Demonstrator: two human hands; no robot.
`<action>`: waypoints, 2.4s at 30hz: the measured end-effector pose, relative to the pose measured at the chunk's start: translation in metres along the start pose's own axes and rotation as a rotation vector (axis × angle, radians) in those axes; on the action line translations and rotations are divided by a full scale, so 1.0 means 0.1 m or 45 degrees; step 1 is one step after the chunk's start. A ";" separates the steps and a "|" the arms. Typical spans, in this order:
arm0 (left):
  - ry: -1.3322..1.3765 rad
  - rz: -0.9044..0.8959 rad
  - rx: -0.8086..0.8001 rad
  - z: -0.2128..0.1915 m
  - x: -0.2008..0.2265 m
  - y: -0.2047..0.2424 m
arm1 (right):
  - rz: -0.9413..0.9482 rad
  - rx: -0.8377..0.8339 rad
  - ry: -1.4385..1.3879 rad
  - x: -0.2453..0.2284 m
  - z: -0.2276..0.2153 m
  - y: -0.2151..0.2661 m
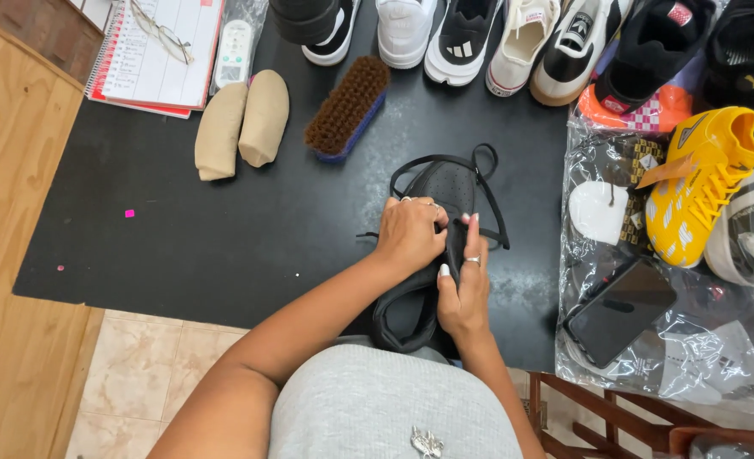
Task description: The person threads a black shoelace through the eyelets of a black sneaker on a workbench. They pull the lace through each eyelet and adjust the tension, working from the bottom toward the top of the shoe.
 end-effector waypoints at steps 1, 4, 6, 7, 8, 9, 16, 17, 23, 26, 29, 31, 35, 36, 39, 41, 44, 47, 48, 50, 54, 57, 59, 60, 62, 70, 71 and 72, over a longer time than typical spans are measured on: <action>0.017 0.005 0.007 -0.01 -0.01 0.01 | 0.019 -0.039 -0.029 -0.03 -0.01 -0.01; 0.052 0.016 0.037 -0.06 0.00 0.05 | 0.021 -0.039 -0.077 -0.09 -0.02 -0.01; 0.069 0.027 0.071 -0.13 0.03 0.09 | -0.008 0.002 -0.096 -0.10 -0.01 -0.01; 0.099 0.048 0.066 -0.17 0.06 0.11 | 0.014 0.038 -0.180 -0.09 -0.02 -0.01; 0.128 0.065 0.059 -0.21 0.09 0.15 | 0.041 0.071 -0.265 -0.08 -0.01 0.01; 0.131 0.058 0.062 -0.18 0.08 0.14 | 0.040 0.062 -0.264 -0.07 0.00 0.00; 0.155 0.121 0.143 0.01 -0.02 0.12 | 0.102 0.115 -0.450 -0.07 0.00 0.01; 0.156 0.144 0.168 0.04 -0.04 0.11 | 0.095 0.084 -0.413 -0.08 -0.02 0.01; 0.142 0.283 0.133 -0.08 0.02 0.08 | 0.055 0.044 -0.347 -0.08 -0.04 0.03; 0.129 0.315 0.095 -0.13 0.05 0.06 | 0.053 0.025 -0.358 -0.07 -0.06 0.02; 0.103 0.325 0.020 -0.13 0.02 0.05 | 0.078 0.012 -0.386 -0.05 -0.06 0.00; 0.074 0.294 -0.016 -0.19 0.07 0.06 | 0.085 0.009 -0.381 -0.08 -0.06 0.00; 0.007 0.244 0.033 -0.20 0.14 0.08 | 0.090 0.002 -0.388 -0.06 -0.06 0.00; 0.008 0.249 0.036 -0.18 0.12 0.08 | 0.086 0.006 -0.385 -0.05 -0.06 0.00; 0.049 0.307 0.098 -0.19 0.08 0.11 | 0.060 -0.006 -0.368 -0.05 -0.06 0.03; 0.008 0.439 0.114 -0.25 0.12 0.09 | 0.070 -0.044 -0.286 -0.06 -0.06 0.03; -0.080 0.557 0.145 -0.38 0.21 0.07 | 0.060 -0.045 -0.242 -0.10 -0.06 0.01; 0.019 0.678 0.048 -0.59 0.32 0.01 | 0.048 -0.058 -0.137 -0.30 -0.15 -0.01; 0.022 0.672 0.044 -0.60 0.37 0.07 | 0.053 -0.062 -0.137 -0.22 -0.17 -0.01; 0.405 0.738 -0.192 -0.60 0.51 0.16 | 0.100 -0.041 -0.171 -0.04 -0.21 -0.02; 0.720 0.642 -0.370 -0.76 0.38 0.15 | 0.106 -0.121 -0.249 -0.09 -0.22 -0.05; 1.018 0.537 -0.562 -0.99 0.54 0.31 | 0.146 -0.177 -0.224 -0.06 -0.20 0.01; 1.139 0.873 -0.716 -1.27 0.90 0.51 | 0.136 -0.204 -0.172 -0.02 -0.19 0.00; 1.138 0.872 -0.716 -1.43 0.91 0.57 | 0.136 -0.204 -0.173 -0.13 -0.19 -0.04; 0.728 1.006 -0.912 -1.69 0.95 0.78 | 0.115 -0.186 -0.088 -0.33 -0.22 -0.08; 0.233 0.734 -0.371 -1.65 0.58 0.85 | -0.367 -0.540 -0.078 -0.87 -0.83 -0.08; 0.235 0.750 -0.292 -1.66 0.61 0.88 | -0.554 -0.607 -0.132 -0.94 -0.84 -0.04; 0.232 0.748 -0.288 -1.66 0.62 0.87 | -0.560 -0.609 -0.133 -0.98 -0.80 -0.04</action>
Point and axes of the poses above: each hand's wrist, its own y-axis away from the middle knuckle, its own z-axis out of the palm, x = y × z, the point moved 3 cm from there along -y, towards the middle knuckle, and after that the axes turned 2 degrees about -z, right-handed, at the moved point
